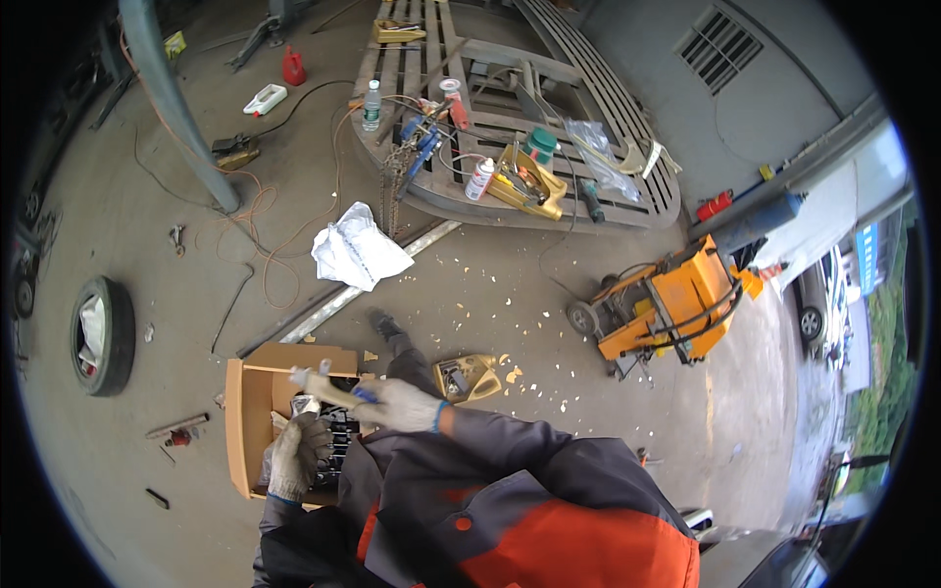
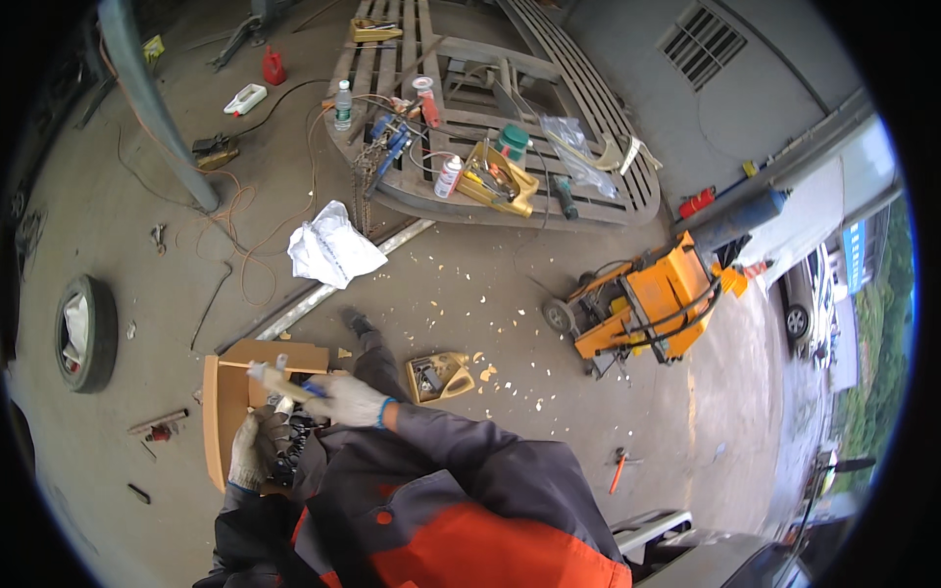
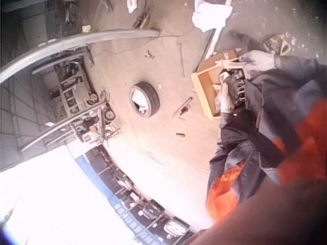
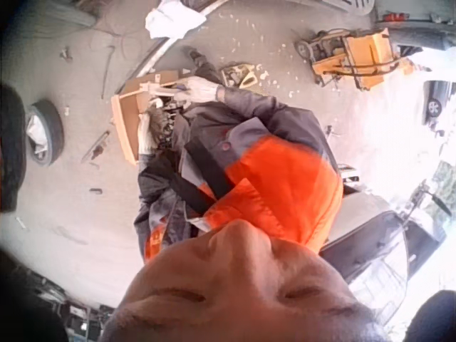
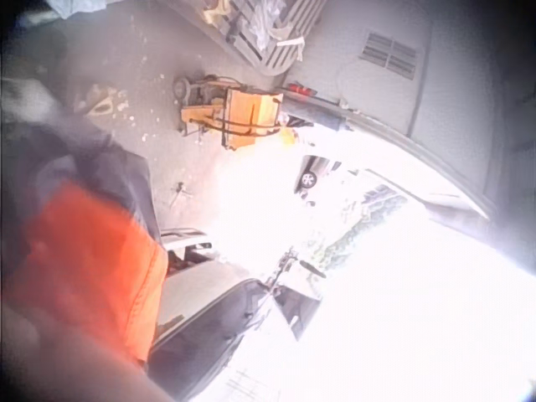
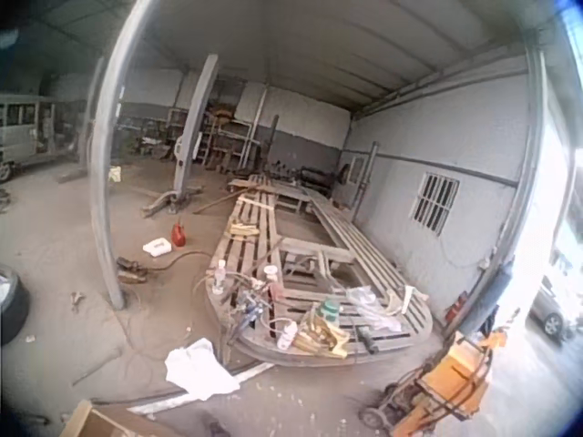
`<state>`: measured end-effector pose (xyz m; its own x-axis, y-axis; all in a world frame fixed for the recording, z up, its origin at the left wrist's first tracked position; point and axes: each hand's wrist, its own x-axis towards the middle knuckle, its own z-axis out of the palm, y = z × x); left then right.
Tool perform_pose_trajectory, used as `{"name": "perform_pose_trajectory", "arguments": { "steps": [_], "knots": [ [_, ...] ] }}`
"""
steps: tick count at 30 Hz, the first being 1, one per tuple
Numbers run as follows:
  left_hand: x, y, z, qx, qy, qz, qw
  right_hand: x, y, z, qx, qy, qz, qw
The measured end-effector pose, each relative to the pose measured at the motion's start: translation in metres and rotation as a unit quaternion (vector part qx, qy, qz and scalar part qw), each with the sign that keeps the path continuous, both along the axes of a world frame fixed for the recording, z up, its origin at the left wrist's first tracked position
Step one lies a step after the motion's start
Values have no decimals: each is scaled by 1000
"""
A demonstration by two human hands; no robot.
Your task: The person removes a damaged white plastic bumper cover from a truck, places it on a metal rack, retrieves a cardboard box containing black mechanical parts, and then fits a white bumper beam into the front of the truck.
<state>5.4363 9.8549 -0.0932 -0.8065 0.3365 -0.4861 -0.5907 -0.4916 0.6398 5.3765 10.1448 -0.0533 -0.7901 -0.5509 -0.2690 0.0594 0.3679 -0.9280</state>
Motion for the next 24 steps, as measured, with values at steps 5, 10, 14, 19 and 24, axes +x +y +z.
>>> {"name": "perform_pose_trajectory", "arguments": {
  "steps": [5,10,14,19,24],
  "knots": [
    [11,-25,-36,-332,-6,-82,940,49,115,-14,-61,-97,-339,934],
    [123,-153,-163,-422,-172,-100,884,82,202,-20,-56,-78,-551,829],
    [199,-146,-154,-454,-336,-130,815,83,242,-54,-76,-87,-563,818],
    [224,-27,-133,-450,-327,-89,827,37,281,-98,18,-184,-469,864],
    [206,100,-118,-458,-271,-41,846,7,333,-246,219,-193,-261,920]
  ]
}}
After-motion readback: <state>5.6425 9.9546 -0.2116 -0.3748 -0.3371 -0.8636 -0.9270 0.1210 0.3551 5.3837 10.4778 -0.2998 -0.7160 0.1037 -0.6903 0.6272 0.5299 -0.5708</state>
